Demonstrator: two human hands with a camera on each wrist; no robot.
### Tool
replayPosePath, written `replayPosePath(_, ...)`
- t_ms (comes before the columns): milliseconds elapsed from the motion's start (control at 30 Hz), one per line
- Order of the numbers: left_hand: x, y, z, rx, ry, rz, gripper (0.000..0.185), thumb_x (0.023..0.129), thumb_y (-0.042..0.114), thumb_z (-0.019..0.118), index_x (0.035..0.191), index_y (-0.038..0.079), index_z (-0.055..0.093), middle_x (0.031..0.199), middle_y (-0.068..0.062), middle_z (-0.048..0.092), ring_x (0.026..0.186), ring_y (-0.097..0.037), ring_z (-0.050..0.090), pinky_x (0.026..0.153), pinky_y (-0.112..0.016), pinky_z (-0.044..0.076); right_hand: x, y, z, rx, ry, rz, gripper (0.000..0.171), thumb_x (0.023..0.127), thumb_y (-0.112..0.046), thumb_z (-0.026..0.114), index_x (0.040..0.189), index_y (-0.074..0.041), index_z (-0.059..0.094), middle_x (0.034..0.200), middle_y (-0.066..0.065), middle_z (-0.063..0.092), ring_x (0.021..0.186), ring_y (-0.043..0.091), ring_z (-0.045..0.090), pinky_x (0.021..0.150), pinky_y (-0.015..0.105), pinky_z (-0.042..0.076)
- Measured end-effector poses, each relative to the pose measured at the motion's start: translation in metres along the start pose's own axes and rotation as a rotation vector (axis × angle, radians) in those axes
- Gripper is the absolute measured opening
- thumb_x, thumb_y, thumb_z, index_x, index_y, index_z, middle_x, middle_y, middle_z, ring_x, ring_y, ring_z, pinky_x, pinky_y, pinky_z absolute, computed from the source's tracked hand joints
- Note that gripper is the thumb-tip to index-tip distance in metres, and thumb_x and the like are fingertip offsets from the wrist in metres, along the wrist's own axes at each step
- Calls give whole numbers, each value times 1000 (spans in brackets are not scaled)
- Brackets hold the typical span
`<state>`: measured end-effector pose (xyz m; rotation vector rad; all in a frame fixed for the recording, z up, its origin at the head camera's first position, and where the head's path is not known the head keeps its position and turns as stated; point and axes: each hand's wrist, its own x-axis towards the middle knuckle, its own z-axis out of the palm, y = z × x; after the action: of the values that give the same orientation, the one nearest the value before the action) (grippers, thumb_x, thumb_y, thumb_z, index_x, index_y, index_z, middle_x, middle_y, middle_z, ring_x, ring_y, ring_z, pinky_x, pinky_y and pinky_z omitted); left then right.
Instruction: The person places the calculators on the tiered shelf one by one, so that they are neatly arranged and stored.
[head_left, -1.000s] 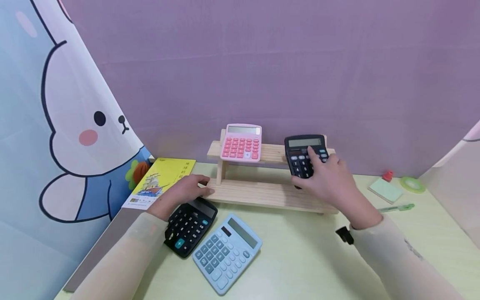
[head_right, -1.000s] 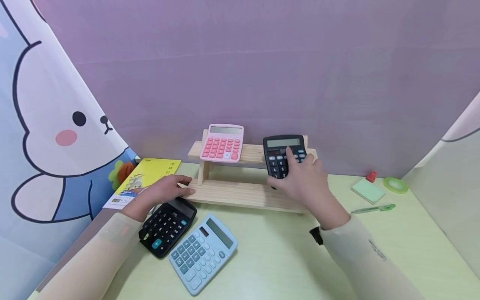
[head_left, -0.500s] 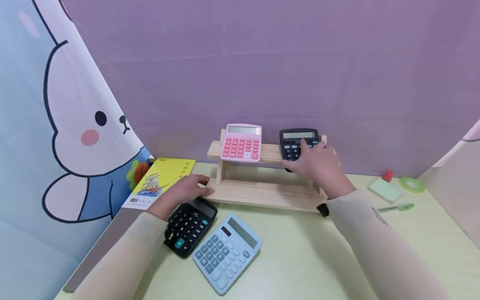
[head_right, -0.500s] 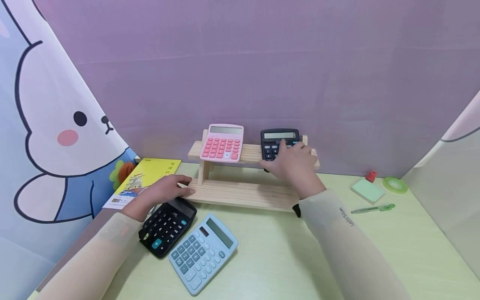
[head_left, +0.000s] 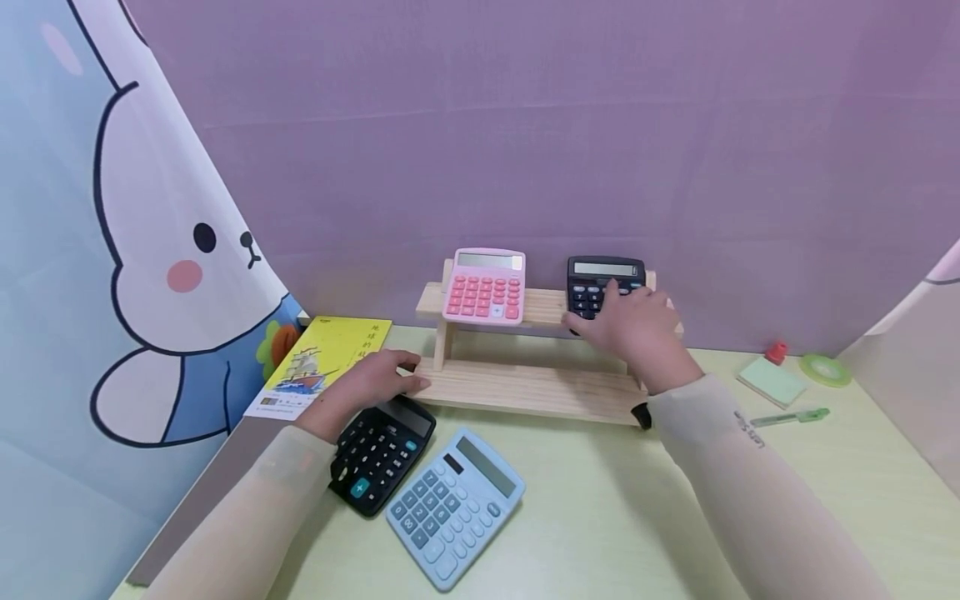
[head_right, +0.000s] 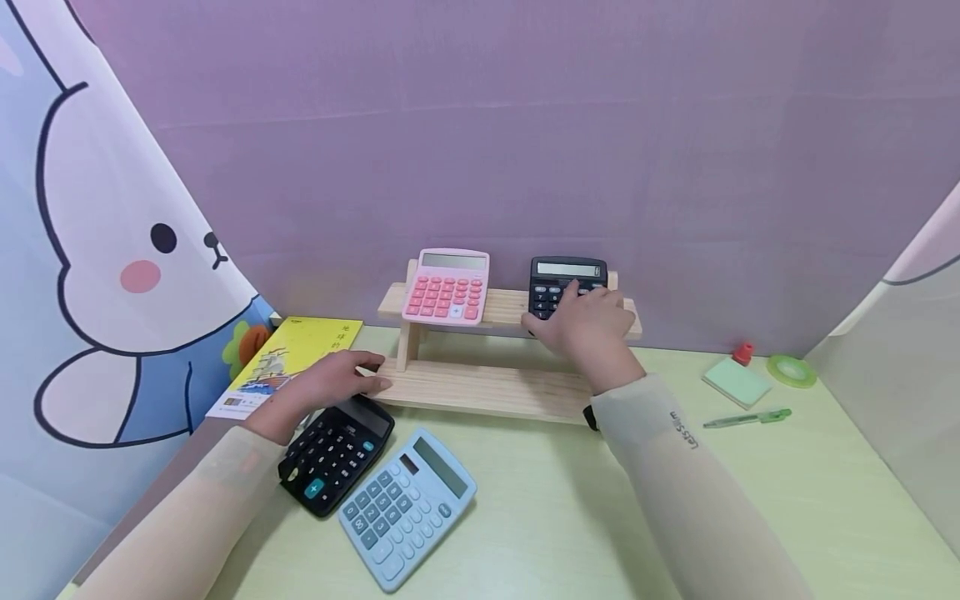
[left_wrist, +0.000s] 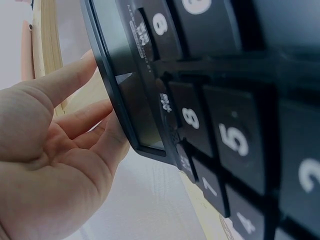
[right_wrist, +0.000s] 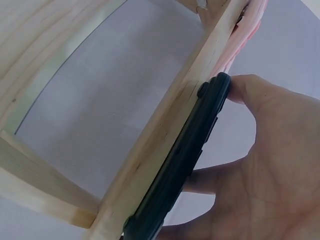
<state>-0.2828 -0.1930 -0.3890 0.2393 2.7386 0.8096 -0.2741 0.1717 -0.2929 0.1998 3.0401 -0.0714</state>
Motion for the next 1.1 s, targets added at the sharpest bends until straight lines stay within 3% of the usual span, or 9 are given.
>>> replayPosePath(267, 1, -1, 0, 3, -1, -6, 57, 104, 40, 70, 153, 14, 59, 146, -11, 66, 118, -27, 62, 105, -47, 53, 1, 11, 1, 4, 37, -16, 128, 89, -98, 23, 169, 2, 19, 156, 48, 36, 141, 65, 40, 105, 74, 47)
replayPosePath(500, 2, -1, 1, 10, 1, 5, 57, 104, 39, 69, 154, 13, 58, 148, -11, 65, 119, -28, 62, 107, -49, 53, 2, 51, -2, 162, 178, -93, 119, 97, -87, 7, 163, 10, 29, 153, 43, 45, 136, 66, 46, 107, 74, 44)
replayPosePath(733, 1, 0, 1, 18, 0, 1, 57, 104, 39, 69, 154, 13, 58, 144, -11, 67, 117, -27, 62, 103, -46, 54, -10, 87, 0, 494, 191, -107, 101, 103, -80, 21, 161, 0, 42, 152, 33, 56, 139, 54, 52, 108, 71, 46)
replayPosePath(900, 0, 0, 1, 18, 3, 2, 57, 104, 38, 69, 154, 13, 58, 144, -11, 67, 117, -27, 62, 105, -47, 53, -19, 114, 12, 596, 184, -101, 92, 107, -72, 26, 162, 0, 39, 156, 35, 50, 140, 54, 52, 106, 71, 49)
replayPosePath(1000, 0, 0, 1, 19, 2, 5, 57, 104, 38, 69, 154, 13, 58, 144, -11, 67, 118, -27, 62, 105, -47, 53, -21, 130, 27, 668, 184, -96, 84, 111, -63, 27, 161, 3, 39, 152, 36, 52, 131, 54, 60, 99, 64, 57)
replayPosePath(1100, 1, 0, 1, 18, 3, 7, 57, 104, 38, 69, 154, 13, 59, 145, -11, 67, 118, -28, 62, 106, -48, 53, -19, 144, 44, 741, 114, -130, 72, 115, -48, 28, 160, 9, 35, 149, 39, 53, 123, 52, 66, 91, 51, 64)
